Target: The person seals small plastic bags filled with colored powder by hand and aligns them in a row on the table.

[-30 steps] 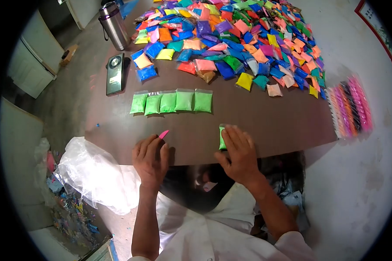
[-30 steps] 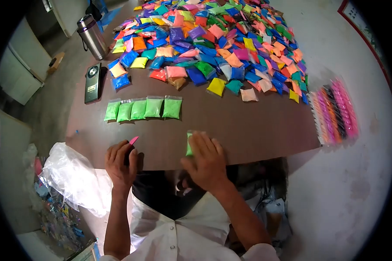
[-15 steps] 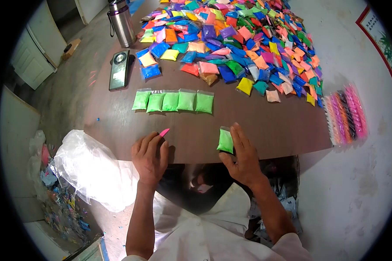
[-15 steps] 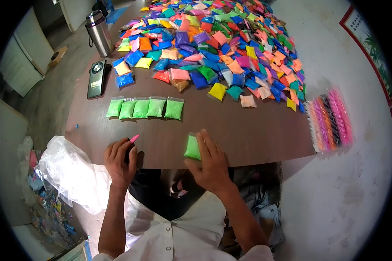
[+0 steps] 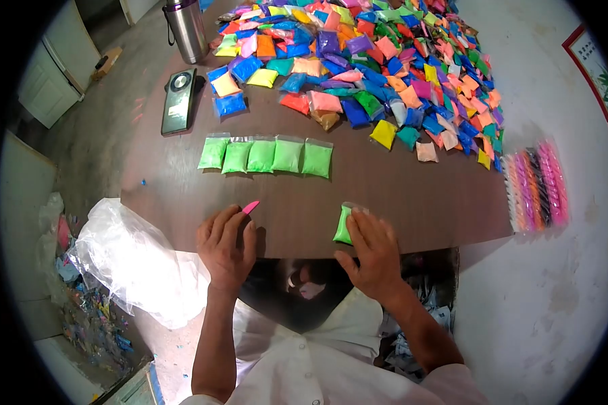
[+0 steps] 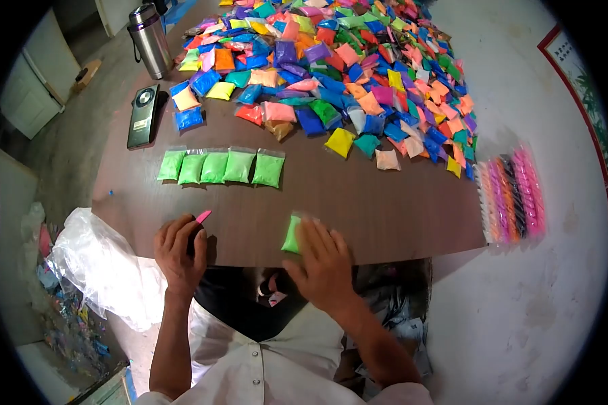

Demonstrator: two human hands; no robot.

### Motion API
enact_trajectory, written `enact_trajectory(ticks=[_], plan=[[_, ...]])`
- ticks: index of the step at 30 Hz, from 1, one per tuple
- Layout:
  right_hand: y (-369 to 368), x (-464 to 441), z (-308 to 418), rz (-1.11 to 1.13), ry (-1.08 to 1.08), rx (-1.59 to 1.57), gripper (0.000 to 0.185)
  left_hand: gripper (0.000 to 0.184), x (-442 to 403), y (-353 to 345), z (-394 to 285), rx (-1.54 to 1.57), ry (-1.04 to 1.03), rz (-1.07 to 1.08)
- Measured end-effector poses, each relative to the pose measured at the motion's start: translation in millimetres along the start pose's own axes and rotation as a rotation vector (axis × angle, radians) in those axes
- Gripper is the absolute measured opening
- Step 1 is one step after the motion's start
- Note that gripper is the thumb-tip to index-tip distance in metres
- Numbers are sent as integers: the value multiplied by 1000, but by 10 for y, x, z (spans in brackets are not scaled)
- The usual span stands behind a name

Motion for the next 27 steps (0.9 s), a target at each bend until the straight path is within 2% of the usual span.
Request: enact_trajectory(ticks=[5, 11, 13, 19, 27], plan=[[37, -28, 15, -8, 6, 12, 63, 16, -4, -5, -20, -4, -10, -21], [94, -34, -80, 0, -34, -163, 73, 16, 6, -17, 30, 12, -36, -35], [100, -19, -72, -65, -24, -128, 76, 18, 17, -36, 62, -2, -46, -42], [64, 20, 48, 33, 30, -41, 73, 15, -3, -22, 10, -3, -30, -27], [52, -72, 64, 22, 36, 16, 67, 15, 4, -27, 1, -11, -7, -21]])
Point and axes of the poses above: each hand's wrist, its own x-axis away from the middle knuckle, its own y-axis out of the back of the hand, z = x × y, the point moved 2 cm from there along -x, towards the middle knuckle, and after that the axes turned 11 degrees about y, right-handed, at the moved point
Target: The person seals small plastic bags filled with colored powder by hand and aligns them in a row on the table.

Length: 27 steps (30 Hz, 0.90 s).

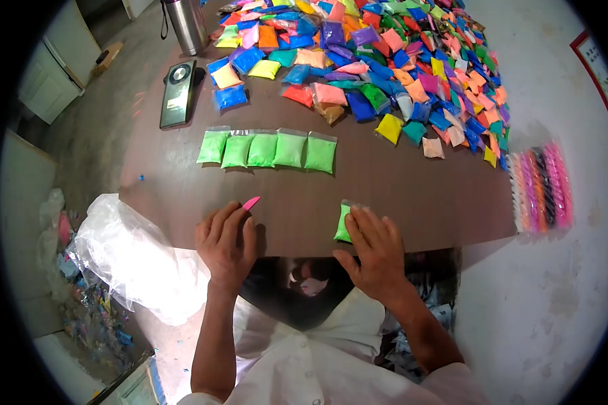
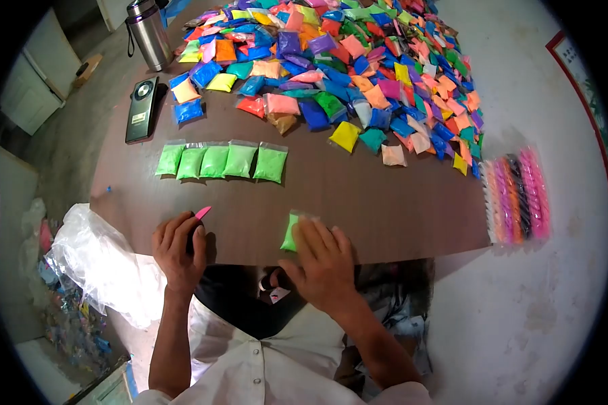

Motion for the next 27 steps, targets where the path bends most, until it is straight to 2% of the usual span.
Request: enact_trajectory(ticks=[4, 11, 14, 16, 27], plan=[[19, 48, 56, -22, -15, -13, 60, 15, -12, 14, -12, -1, -16, 0], [78, -26, -24, -68, -92, -186, 63, 16, 7, 2, 42, -12, -53, -38], [106, -58, -23, -124, -71, -96, 64, 16, -2, -8, 35, 1, -57, -30], [49, -60, -35, -15, -14, -51, 63, 17, -6, -12, 34, -12, -64, -35], [-37, -43, 34, -24, -54, -20, 65, 16, -7, -9, 32, -33, -44, -25]])
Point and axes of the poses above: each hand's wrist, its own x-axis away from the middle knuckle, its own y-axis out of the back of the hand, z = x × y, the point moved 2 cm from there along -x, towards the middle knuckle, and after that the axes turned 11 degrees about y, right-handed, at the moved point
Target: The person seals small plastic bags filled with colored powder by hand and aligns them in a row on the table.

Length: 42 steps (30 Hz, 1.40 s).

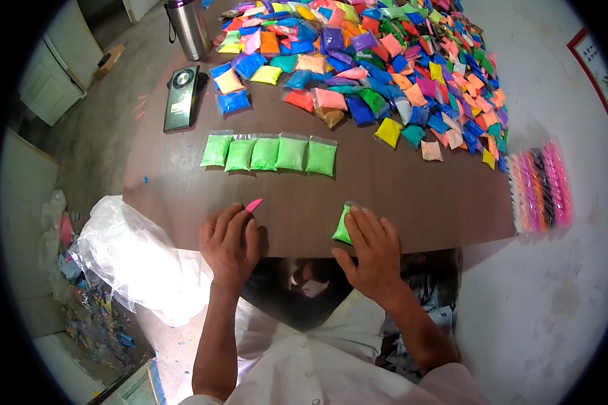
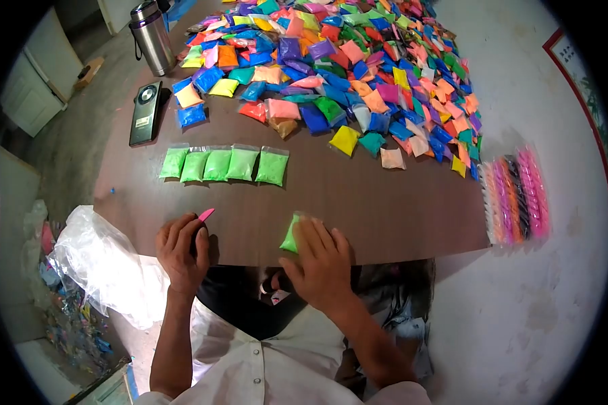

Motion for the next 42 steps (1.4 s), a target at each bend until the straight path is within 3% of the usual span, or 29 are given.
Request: enact_trajectory(ticks=[8, 10, 17, 35, 37, 42], plan=[[-22, 43, -76, -55, 15, -36, 69, 17, 22, -8, 13, 14, -2, 7], [73, 25, -83, -85, -68, -230, 71, 17, 20, -5, 13, 12, -11, -2], [46, 209, 3, 16, 11, -71, 72, 17, 1, 3, -17, 17, -9, -2], [130, 79, -56, -35, -34, -124, 63, 16, 20, 0, 26, 19, -8, -13], [144, 59, -44, -149, -22, -108, 61, 16, 20, 11, 14, 35, 6, 9], [37, 69, -75, -105, 15, -57, 57, 16, 17, -28, 21, 23, 4, -9]])
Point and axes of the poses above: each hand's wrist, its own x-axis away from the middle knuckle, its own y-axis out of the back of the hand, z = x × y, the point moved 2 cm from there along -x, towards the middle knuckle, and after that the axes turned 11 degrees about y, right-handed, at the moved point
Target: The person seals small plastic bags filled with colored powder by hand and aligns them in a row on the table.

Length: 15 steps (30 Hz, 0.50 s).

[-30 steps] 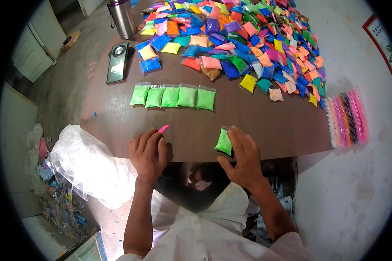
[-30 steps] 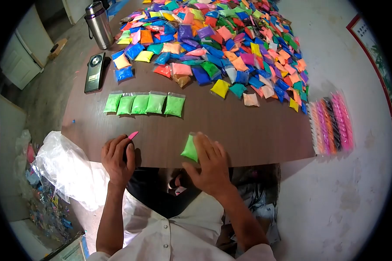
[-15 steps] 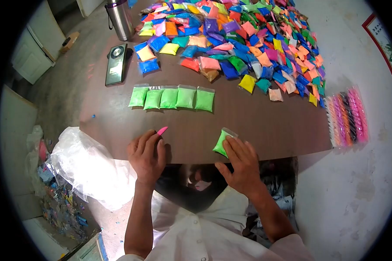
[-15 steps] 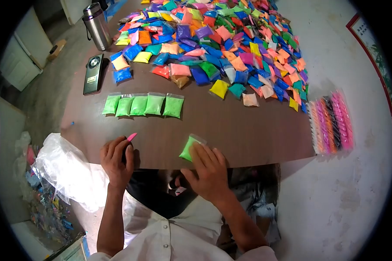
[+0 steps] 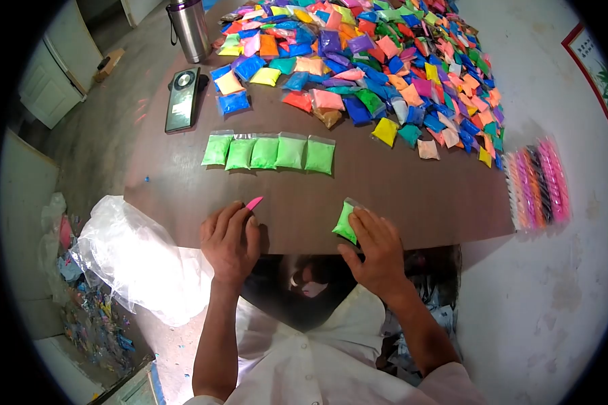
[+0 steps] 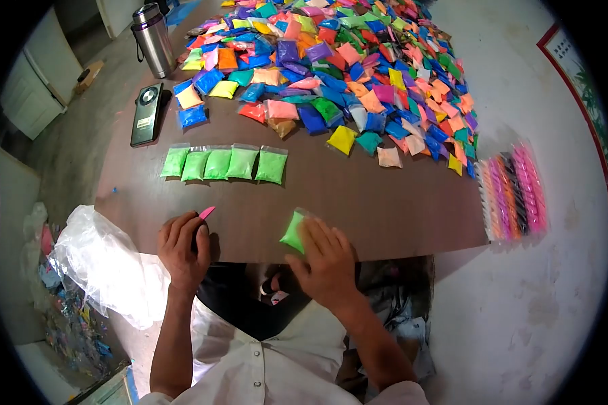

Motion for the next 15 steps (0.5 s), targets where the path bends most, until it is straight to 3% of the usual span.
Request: enact_trajectory(ticks=[7, 15], plan=[[-51, -115, -171, -71, 41, -24, 40, 16, -9, 20, -1, -16, -14, -3], [-141, -697, -576, -162, -20, -47, 35, 15, -17, 35, -40, -6, 0, 8]])
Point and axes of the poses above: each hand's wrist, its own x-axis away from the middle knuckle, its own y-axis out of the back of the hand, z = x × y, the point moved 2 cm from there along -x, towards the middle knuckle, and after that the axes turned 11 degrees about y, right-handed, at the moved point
